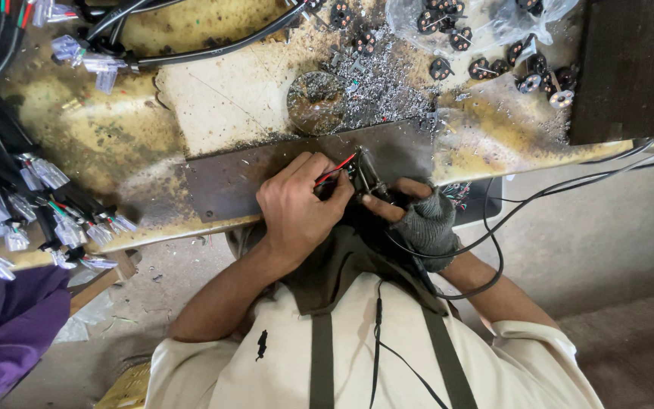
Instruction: The person uses a soldering iron to join small wires to a black connector on a workbench. They repeatedly pick up wires, apply solder, and place the finished units aside. The workbench is cluttered with wires, connectors, and solder residue.
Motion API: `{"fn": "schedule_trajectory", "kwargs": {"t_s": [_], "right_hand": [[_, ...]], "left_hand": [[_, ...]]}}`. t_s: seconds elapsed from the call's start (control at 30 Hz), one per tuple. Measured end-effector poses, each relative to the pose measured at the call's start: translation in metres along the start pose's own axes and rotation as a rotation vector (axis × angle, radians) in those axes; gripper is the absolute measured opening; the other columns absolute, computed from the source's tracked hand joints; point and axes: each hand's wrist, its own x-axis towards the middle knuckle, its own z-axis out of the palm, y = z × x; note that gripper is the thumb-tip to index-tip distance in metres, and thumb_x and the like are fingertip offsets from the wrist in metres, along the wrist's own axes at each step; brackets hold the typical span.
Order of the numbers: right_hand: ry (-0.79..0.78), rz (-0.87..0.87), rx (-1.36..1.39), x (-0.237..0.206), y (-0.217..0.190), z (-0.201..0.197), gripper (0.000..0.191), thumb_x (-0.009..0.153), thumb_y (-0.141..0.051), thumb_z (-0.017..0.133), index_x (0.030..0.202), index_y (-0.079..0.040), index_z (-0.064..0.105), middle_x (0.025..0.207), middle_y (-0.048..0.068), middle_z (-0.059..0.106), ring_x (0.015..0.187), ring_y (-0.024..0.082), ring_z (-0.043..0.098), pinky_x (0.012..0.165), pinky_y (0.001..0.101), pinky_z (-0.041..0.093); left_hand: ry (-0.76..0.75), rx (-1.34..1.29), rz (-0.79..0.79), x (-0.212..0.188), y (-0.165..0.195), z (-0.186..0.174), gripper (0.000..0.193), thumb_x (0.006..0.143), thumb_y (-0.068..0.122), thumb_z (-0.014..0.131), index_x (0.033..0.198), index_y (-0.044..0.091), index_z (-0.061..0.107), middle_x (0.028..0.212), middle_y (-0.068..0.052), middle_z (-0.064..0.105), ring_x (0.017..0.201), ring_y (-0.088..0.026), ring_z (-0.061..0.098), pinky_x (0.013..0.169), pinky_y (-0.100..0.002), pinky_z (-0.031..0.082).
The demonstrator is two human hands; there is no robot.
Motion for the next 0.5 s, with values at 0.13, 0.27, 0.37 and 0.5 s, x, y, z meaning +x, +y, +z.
{"fn": "schedule_trajectory", "kwargs": {"t_s": [0.13, 0.27, 0.37, 0.5], "right_hand": [[-0.024, -0.149, -0.113, 0.008, -0.024, -0.022, 0.013, 0.087, -0.020, 0.078, 0.100, -0.017, 0.078, 0.087, 0.007, 0.057, 0.078, 0.024, 0.057, 0.067, 0.0364, 0.047], [-0.084, -0.393, -0.319, 0.015, -0.028, -0.041, 0.028, 0.082, -0.016, 0.074, 0.109, -0.018, 0.079, 0.087, 0.010, 0.061, 0.081, 0.029, 0.062, 0.067, 0.0396, 0.050], [-0.143, -0.094, 0.334, 0.026, -0.016, -0.032, 0.007, 0.092, -0.016, 0.074, 0.098, -0.016, 0.073, 0.085, 0.008, 0.067, 0.074, 0.025, 0.068, 0.060, 0.0350, 0.052], [0.040, 0.037, 0.001, 0.038, -0.008, -0.011, 0.034, 0.089, -0.021, 0.085, 0.073, -0.010, 0.057, 0.067, 0.009, 0.060, 0.058, 0.025, 0.059, 0.058, 0.0366, 0.046]], "left_hand": [[0.017, -0.002, 0.013, -0.004, -0.004, 0.005, 0.017, 0.083, 0.015, 0.078, 0.080, 0.007, 0.063, 0.077, -0.007, 0.063, 0.066, -0.028, 0.065, 0.058, -0.039, 0.050], [0.005, 0.018, -0.006, -0.007, -0.009, 0.010, 0.019, 0.084, 0.016, 0.079, 0.080, 0.007, 0.063, 0.078, -0.008, 0.063, 0.065, -0.029, 0.064, 0.058, -0.040, 0.049], [0.011, 0.023, 0.023, -0.012, -0.012, 0.014, 0.018, 0.084, 0.016, 0.078, 0.081, 0.007, 0.063, 0.077, -0.007, 0.063, 0.065, -0.029, 0.065, 0.058, -0.041, 0.049], [0.002, 0.049, 0.028, -0.017, -0.015, 0.018, 0.022, 0.080, 0.017, 0.080, 0.079, 0.006, 0.061, 0.076, -0.009, 0.062, 0.066, -0.031, 0.064, 0.058, -0.042, 0.048]]}}
